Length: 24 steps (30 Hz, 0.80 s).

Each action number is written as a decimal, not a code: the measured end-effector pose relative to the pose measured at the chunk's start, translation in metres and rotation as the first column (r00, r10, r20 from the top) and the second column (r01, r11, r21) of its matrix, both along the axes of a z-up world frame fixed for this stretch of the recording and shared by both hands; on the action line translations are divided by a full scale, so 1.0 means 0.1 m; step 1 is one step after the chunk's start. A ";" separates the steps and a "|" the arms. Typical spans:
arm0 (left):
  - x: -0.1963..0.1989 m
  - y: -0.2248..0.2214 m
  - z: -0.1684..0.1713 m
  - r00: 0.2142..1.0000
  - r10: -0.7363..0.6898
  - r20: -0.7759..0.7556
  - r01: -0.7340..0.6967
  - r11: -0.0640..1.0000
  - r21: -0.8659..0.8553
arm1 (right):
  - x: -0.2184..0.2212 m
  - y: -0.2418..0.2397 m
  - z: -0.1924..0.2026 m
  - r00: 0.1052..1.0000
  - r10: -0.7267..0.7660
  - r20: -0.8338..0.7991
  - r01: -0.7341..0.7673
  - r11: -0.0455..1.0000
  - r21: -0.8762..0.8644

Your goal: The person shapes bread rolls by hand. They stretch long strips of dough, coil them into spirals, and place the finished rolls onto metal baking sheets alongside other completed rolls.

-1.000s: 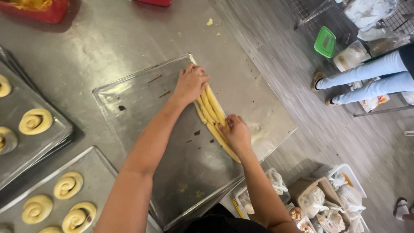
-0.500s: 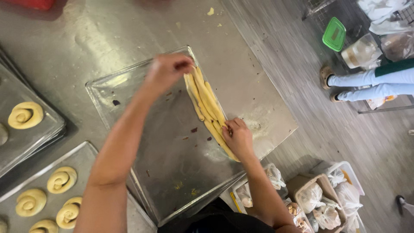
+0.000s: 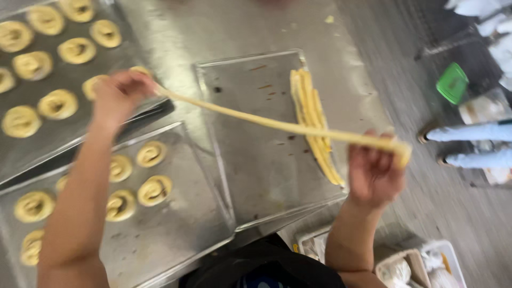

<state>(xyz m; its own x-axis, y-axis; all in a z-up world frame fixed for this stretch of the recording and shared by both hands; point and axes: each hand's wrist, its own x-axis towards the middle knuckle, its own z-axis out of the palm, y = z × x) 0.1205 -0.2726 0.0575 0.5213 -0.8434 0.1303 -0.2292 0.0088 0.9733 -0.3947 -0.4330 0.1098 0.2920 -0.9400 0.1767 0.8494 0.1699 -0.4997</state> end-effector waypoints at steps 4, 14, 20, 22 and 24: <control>-0.82 1.25 0.96 0.943 -0.165 0.290 0.161 0.986 0.037 | 0.78 -0.47 -0.04 0.504 -0.760 -0.410 0.355 0.615 -0.704; 0.49 3.46 1.76 0.596 0.468 0.653 -0.472 0.862 -0.188 | 1.82 1.01 0.37 0.229 -0.022 -0.973 -0.958 -0.185 -0.221; 0.83 3.20 0.29 0.865 0.308 0.396 -0.421 0.875 0.239 | 2.20 1.51 0.71 0.790 0.539 -0.294 -0.590 0.534 -0.605; 0.31 2.79 0.09 0.724 -0.184 0.664 0.042 0.974 0.224 | 2.45 1.54 0.63 0.811 0.408 -0.420 -0.586 0.551 -0.595; -0.37 2.50 0.18 0.635 -0.428 0.643 0.239 0.900 0.364 | 2.56 1.59 0.48 0.741 0.403 -0.538 -0.671 0.496 -0.552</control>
